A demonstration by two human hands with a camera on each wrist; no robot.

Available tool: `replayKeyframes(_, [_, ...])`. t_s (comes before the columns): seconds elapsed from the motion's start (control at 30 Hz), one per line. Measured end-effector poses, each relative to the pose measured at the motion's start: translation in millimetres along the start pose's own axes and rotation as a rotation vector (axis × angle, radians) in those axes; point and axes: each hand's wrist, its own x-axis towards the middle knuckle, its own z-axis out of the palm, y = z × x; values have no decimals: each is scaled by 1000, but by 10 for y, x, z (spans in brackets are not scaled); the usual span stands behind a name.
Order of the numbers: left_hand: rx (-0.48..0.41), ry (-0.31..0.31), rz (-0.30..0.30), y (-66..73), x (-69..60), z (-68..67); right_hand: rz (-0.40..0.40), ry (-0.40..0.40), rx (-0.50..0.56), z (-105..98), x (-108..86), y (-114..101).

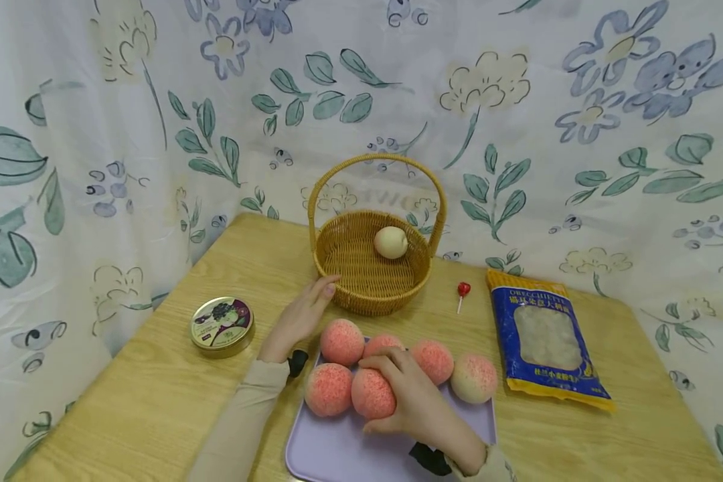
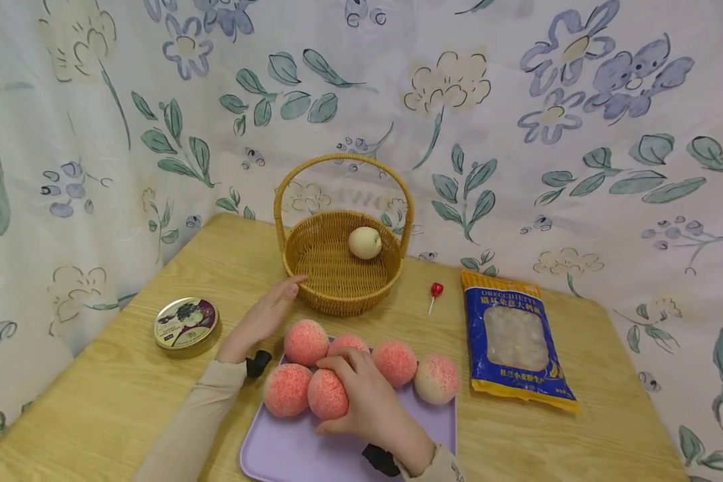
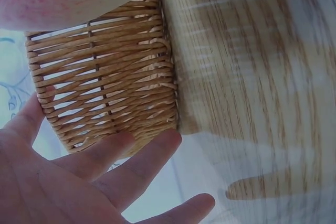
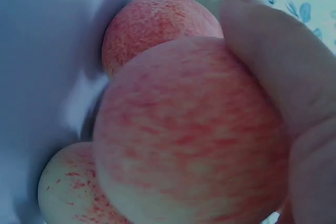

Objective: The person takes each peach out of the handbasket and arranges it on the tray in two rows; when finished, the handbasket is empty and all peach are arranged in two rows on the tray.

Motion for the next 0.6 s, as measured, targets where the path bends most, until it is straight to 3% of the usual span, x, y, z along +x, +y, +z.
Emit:
replayKeyframes(0.13, [-8,-11,-9,14,8,-10,20,-96,15,-37,-11,-18])
replayKeyframes(0.27, [10,-17,-13,4,-1,-9,3,-185,-45,-43,-51,-53])
replayKeyframes(0.6, [17,-5,1,3,40,-14,-29,-189,-119,-132,-8,-33])
